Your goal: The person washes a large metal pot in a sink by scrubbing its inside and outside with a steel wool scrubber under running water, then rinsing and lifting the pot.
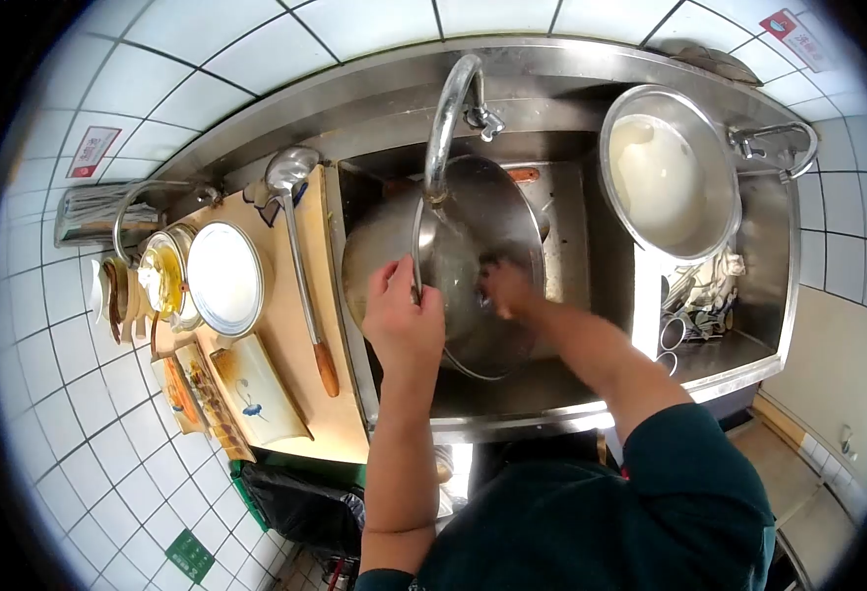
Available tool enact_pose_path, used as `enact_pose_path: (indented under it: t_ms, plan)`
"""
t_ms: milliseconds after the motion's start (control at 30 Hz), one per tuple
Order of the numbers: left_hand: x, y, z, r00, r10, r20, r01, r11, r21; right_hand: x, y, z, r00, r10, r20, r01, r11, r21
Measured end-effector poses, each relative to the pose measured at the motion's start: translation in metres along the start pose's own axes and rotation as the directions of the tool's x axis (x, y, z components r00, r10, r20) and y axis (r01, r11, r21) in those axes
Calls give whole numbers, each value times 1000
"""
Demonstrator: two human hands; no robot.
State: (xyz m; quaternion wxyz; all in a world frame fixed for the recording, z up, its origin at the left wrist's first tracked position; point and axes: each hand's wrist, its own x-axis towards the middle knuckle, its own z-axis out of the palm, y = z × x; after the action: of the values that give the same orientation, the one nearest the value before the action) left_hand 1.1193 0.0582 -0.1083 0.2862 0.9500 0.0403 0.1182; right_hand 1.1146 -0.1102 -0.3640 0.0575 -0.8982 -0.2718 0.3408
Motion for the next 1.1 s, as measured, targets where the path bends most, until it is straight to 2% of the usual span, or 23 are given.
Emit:
enact_pose_path:
  t_ms: [67,100,133,233,333,367,400,433,500,567,667,700,733,767,833,867,900,933,967,1000,1033,1067,1100]
  plan:
    - [3,1,1,999,-33,16,33,999,-33,14,-50,16,959,-18,283,-74,947,313]
    - [3,2,2,998,-50,23,51,998,-41,13,-75,15,928,-87,361,-179,748,639]
    - [2,2,1,997,-69,32,71,996,-46,9,-90,12,896,-184,403,-295,432,852]
    - [0,-4,1,998,-49,51,50,998,-28,-48,-106,-74,920,-257,298,-257,181,949]
    - [3,-6,2,992,-86,91,89,995,-33,-15,-58,9,928,-328,177,41,563,825]
    - [4,-5,2,988,-109,111,114,993,-42,-11,-36,1,911,-311,272,108,815,570]
    - [6,-4,-1,985,-113,133,119,992,-39,0,-8,-13,899,-259,352,180,954,241]
    - [6,-4,-3,981,-118,155,125,992,-35,41,25,7,852,-286,439,342,938,-53]
    - [3,-10,-3,981,-108,162,112,994,-16,37,45,-51,945,-308,112,326,852,-410]
    - [-1,-24,1,988,-75,132,74,997,11,53,70,-76,879,-460,-126,315,757,-572]
    - [-6,-32,4,989,-118,92,121,992,-28,71,86,-50,825,-477,-304,226,770,-596]
    - [-7,-34,5,981,-171,93,177,982,-60,60,77,-38,911,-358,-206,180,793,-582]
    - [-6,-35,6,971,-220,89,229,969,-96,49,64,-24,983,-173,-63,130,894,-429]
    - [-6,-36,8,959,-270,87,280,951,-134,37,48,-2,994,-4,113,35,960,-278]
    - [-9,-45,13,949,-307,74,315,936,-155,-14,6,-5,961,99,258,-122,990,76]
    - [-10,-48,15,943,-325,71,333,928,-167,-22,-14,7,919,89,383,-113,993,40]
    - [-11,-48,14,940,-333,73,341,926,-159,-23,-34,10,888,-69,454,-65,960,273]
    - [-13,-47,13,937,-343,71,350,924,-152,-20,-56,3,854,-221,472,-75,844,531]
    - [-14,-46,12,934,-352,65,358,923,-142,-15,-82,-14,820,-350,453,-195,574,796]
    - [-16,-45,12,933,-357,53,361,919,-160,-4,-106,-38,808,-427,406,-345,216,914]
    - [-19,-45,12,933,-357,43,359,917,-176,12,-121,-67,833,-440,334,-442,-167,881]
    - [-21,-45,11,933,-358,36,358,915,-187,35,-122,-96,883,-373,283,-445,-479,757]
    - [-23,-45,7,935,-349,68,356,915,-189,61,-107,-117,933,-256,253,-359,-709,607]
